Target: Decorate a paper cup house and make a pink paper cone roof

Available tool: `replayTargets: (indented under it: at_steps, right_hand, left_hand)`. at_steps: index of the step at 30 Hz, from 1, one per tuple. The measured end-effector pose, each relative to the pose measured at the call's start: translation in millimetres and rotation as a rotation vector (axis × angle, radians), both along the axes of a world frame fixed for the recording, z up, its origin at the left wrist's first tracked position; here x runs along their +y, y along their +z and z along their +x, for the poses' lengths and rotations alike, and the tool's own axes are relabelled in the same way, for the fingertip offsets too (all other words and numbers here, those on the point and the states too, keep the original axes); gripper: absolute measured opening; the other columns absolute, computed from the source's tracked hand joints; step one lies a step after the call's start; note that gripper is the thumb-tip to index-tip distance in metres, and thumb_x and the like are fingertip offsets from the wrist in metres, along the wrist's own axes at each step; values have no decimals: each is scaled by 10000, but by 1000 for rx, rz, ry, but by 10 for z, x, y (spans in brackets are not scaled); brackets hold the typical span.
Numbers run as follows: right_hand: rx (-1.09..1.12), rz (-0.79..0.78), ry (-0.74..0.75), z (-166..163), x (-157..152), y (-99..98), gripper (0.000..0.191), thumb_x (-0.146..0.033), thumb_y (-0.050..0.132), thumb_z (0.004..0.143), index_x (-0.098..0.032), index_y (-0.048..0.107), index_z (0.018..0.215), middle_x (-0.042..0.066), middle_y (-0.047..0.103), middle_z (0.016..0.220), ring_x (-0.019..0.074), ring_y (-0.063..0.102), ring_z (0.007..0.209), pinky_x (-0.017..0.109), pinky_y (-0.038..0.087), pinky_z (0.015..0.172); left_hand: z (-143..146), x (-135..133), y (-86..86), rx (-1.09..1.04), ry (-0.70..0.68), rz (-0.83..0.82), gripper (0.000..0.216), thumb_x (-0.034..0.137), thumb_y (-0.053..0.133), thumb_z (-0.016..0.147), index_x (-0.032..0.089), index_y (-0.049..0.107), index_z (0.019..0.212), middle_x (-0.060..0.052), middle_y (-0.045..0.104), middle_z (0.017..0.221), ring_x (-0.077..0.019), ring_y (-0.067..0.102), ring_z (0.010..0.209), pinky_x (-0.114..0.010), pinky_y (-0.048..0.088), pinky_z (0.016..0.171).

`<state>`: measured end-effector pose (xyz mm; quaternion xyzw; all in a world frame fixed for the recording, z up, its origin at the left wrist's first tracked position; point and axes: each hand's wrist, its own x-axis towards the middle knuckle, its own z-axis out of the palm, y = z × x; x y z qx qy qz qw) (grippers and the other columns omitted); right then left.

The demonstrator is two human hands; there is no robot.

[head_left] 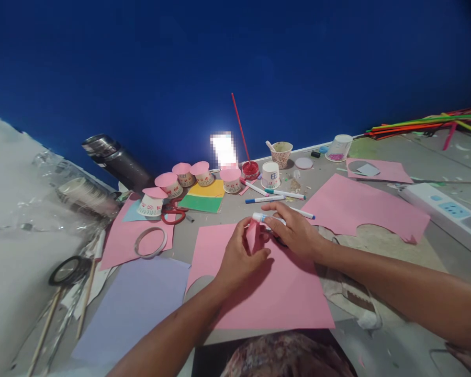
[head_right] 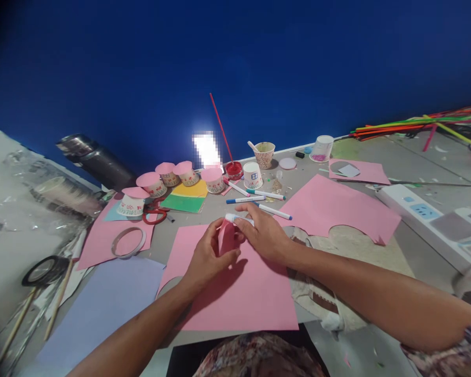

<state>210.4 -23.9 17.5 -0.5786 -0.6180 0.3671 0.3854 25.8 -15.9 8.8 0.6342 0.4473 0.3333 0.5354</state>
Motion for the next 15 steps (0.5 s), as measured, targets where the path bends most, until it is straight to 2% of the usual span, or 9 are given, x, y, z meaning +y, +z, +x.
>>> replayTargets:
  at_steps: [2,5,9,13,15]
  right_hand:
    - [73,-54,21,0,3,3,406,-440,465,1019,-178,576,1308,2,656,732,186,597,575,332,477,597]
    - [234,-115,23,13,26,-22,418,-477,499,1008,-184,584,1293,-55,551,638,147,514,502,268,399,471]
    - [481,-129,-9,58,74,-31,400,-495,594,966,-191,612,1225,-71,503,627,108,406,494,232,319,443]
    - [771,-154,11,102,106,3,392,-440,792,826,-212,634,1103,-2,647,861,126,565,673,245,449,548]
    - [792,-209,14,101,108,2,407,-388,842,759,-218,635,1065,-19,630,811,131,571,657,248,446,537]
  left_hand:
    - [3,8,-26,-47,41,-39,546,212,718,811,207,566,1335,-100,758,1160,-251,747,1031,-384,588,886]
    - [9,37,-46,-153,42,-138,368,286,687,866,180,644,1216,-112,773,1081,-241,766,945,-343,588,782]
    - [20,55,-28,-311,33,-332,360,269,762,770,152,681,1101,-115,781,978,-262,782,840,-355,596,711]
    - [10,44,14,-424,5,-485,282,220,753,729,92,732,980,-158,788,892,-284,776,788,-398,606,722]
    - [1,41,25,-443,11,-510,278,232,751,738,78,739,969,-173,791,876,-291,774,787,-406,605,729]
